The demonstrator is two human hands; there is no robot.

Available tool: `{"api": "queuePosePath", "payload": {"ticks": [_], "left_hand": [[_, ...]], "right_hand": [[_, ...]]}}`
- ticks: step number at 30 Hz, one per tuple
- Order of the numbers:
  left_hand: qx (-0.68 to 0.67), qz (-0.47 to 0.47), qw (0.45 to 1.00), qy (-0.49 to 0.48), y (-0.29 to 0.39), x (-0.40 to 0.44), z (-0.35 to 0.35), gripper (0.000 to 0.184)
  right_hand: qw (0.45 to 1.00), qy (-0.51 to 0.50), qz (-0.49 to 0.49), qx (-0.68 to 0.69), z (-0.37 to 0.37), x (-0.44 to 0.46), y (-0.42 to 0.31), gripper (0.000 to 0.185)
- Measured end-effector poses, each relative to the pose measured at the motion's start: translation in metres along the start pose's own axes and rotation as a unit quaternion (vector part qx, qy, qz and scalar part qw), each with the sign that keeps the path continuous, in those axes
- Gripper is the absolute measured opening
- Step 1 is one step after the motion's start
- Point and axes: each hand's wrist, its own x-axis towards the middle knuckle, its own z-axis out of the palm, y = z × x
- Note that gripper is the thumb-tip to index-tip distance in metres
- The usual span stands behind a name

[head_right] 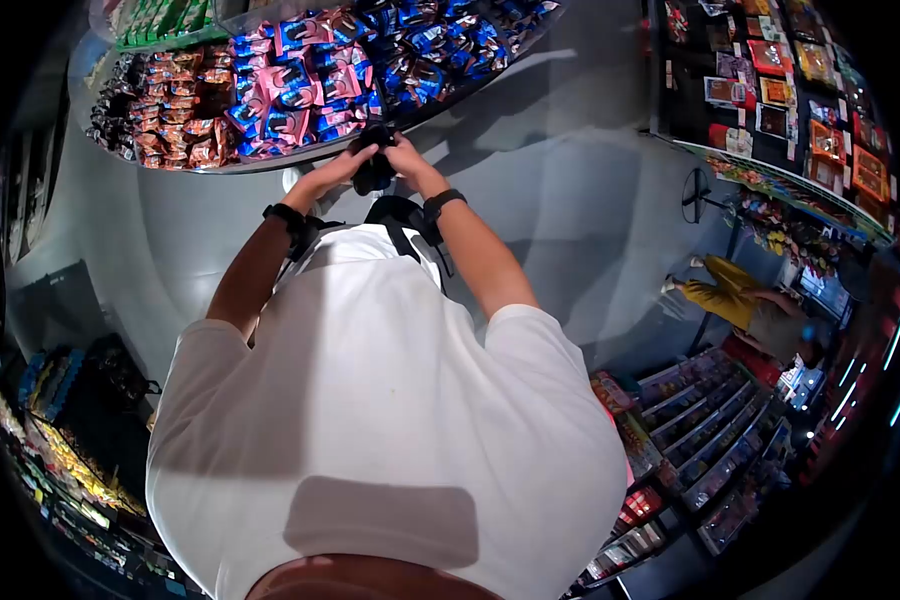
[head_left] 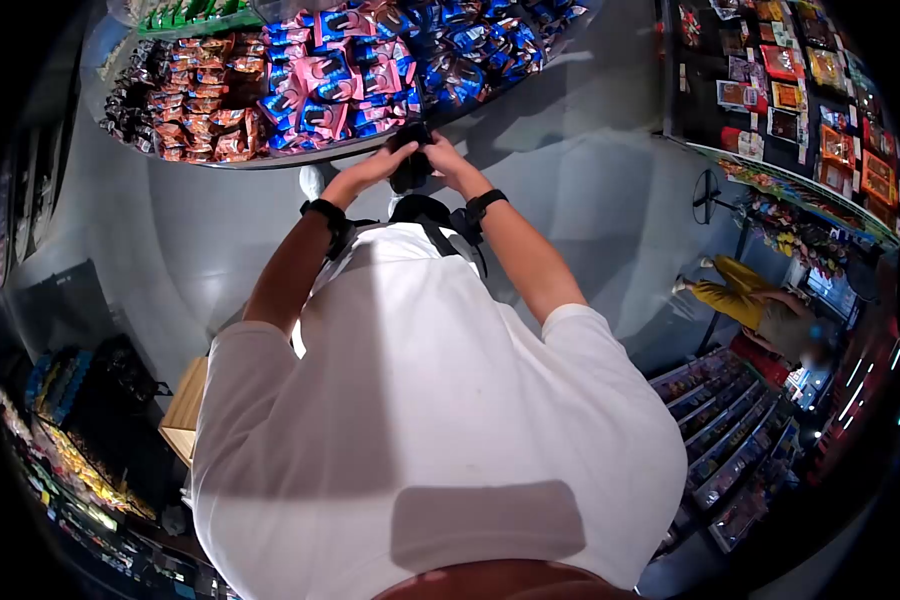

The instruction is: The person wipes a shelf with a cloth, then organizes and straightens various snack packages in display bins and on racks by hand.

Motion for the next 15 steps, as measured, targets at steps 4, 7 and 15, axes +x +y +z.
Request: {"api": "queuePosePath", "payload": {"ticks": [4,7,15], "left_hand": [[0.192,0.042,0.97,0.142,-0.044,0.004,-0.019,0.069],[0.173,0.056,0.978,0.103,-0.04,-0.016,-0.046,0.073],[-0.197,-0.015,0.977,0.076,-0.133,-0.109,-0.174,0.045]], "right_hand": [[0.998,-0.032,-0.052,0.0,0.019,0.02,0.014,0.041],[0.998,0.024,-0.008,0.056,0.055,0.045,0.021,0.029],[0.946,-0.029,0.0,0.324,0.219,0.078,0.042,0.018]]}}
